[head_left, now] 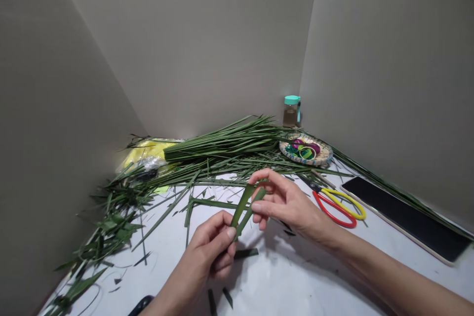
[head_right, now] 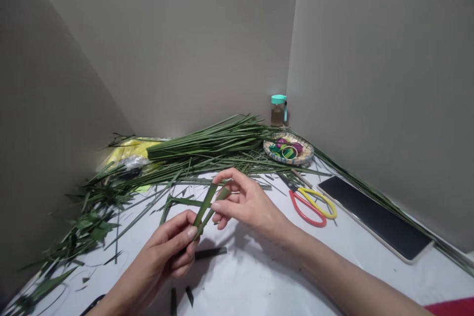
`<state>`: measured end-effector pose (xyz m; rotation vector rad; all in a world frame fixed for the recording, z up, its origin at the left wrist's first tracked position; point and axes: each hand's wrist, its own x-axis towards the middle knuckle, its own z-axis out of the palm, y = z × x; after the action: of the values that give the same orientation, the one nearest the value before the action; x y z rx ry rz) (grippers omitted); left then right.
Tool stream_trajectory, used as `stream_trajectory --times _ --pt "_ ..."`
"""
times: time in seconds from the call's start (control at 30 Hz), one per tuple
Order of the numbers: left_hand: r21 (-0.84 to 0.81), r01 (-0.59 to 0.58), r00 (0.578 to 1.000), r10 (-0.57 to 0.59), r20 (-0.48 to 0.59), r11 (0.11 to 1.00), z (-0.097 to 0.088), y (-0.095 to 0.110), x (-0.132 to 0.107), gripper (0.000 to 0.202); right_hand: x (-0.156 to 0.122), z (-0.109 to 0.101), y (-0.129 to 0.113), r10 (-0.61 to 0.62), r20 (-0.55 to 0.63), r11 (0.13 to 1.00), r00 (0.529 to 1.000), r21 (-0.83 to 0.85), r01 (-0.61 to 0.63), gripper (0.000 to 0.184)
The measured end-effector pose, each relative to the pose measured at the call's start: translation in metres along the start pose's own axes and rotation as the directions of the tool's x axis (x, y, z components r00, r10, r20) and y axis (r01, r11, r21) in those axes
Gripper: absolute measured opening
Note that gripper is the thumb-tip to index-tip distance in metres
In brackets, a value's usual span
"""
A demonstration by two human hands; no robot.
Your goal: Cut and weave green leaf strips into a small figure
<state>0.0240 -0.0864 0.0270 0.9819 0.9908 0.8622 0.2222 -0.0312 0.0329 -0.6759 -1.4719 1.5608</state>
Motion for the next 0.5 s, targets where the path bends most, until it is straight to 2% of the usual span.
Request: stream_trajectory --times 0.07,0.13,0.2,0.3,0.5 --pt "-0.004 0.002 1.000 -0.002 -0.005 1.000 -0.0001 0.0011 -0.0002 0.030 -0.0015 0.0004 -0.0012 -0.041 0.018 0.999 0.999 0.028 0.040 0.037" --pt "0.017 -0.006 1.000 0.006 -0.024 1.000 -0.0002 0.0026 0.0004 0.029 -0.0024 0.0013 -0.0019 -0.076 0.022 0.997 0.997 -0.025 0.076 0.036" --pt "0.055 -0.018 0.999 0.019 -0.034 0.998 -0.0005 0.0031 0.0014 0.028 -0.0023 0.0025 -0.0021 -0.101 0.015 0.990 0.995 -0.098 0.102 0.027" --pt "0.170 -0.048 0.997 0.056 -0.044 0.984 -0.0010 0.0010 0.0019 0.027 -0.0009 0.0041 -0.0029 -0.106 -0.014 0.982 0.994 -0.158 0.103 0.011" --pt "0.358 -0.089 0.992 0.117 -0.055 0.929 0.0017 -0.0048 -0.0009 0.034 -0.0024 0.0049 -0.0090 -0.106 -0.049 0.960 0.993 -0.264 0.089 0.008"
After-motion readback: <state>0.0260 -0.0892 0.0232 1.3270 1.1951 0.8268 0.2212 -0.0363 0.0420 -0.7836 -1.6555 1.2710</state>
